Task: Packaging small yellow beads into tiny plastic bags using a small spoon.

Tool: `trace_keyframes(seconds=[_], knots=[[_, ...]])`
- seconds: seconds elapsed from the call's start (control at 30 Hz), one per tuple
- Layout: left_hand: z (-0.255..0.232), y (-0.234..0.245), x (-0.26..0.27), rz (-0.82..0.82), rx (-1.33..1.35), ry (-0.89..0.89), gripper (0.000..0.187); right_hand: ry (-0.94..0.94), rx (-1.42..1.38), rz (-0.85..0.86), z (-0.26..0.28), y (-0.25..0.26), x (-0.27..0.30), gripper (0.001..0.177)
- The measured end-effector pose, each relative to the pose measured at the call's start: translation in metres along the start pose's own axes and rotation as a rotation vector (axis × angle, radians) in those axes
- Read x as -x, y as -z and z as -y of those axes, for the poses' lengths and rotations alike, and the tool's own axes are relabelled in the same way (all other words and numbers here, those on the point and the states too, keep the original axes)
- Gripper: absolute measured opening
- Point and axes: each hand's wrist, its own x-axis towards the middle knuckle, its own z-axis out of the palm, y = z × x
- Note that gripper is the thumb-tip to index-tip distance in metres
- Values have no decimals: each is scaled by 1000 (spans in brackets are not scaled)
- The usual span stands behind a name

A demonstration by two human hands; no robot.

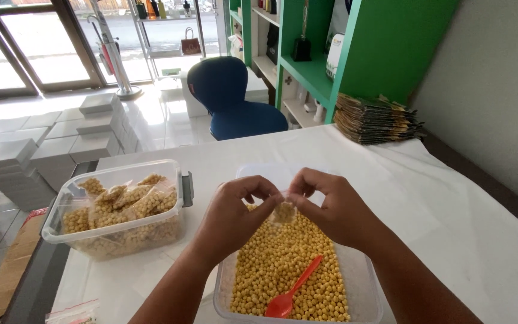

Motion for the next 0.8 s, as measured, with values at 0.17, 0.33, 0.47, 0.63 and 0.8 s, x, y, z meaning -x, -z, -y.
trace_keyframes(seconds=[0.17,0.33,0.47,0.63,0.8], knots=[[1,-1,0,32,-19,10,8,8,28,51,2,-2,1,17],[3,0,-2,25,-56,49,8,26,32,76,-1,-1,-1,17],[1,2,-2,98,-50,-24,8,-15,29,108,5,1,-2,19],[0,4,-4,125,-143,24,12,-225,49,136,7,-3,-5,26],[4,5,-4,30,-31,53,12,-238,48,34,-2,-2,-4,35]])
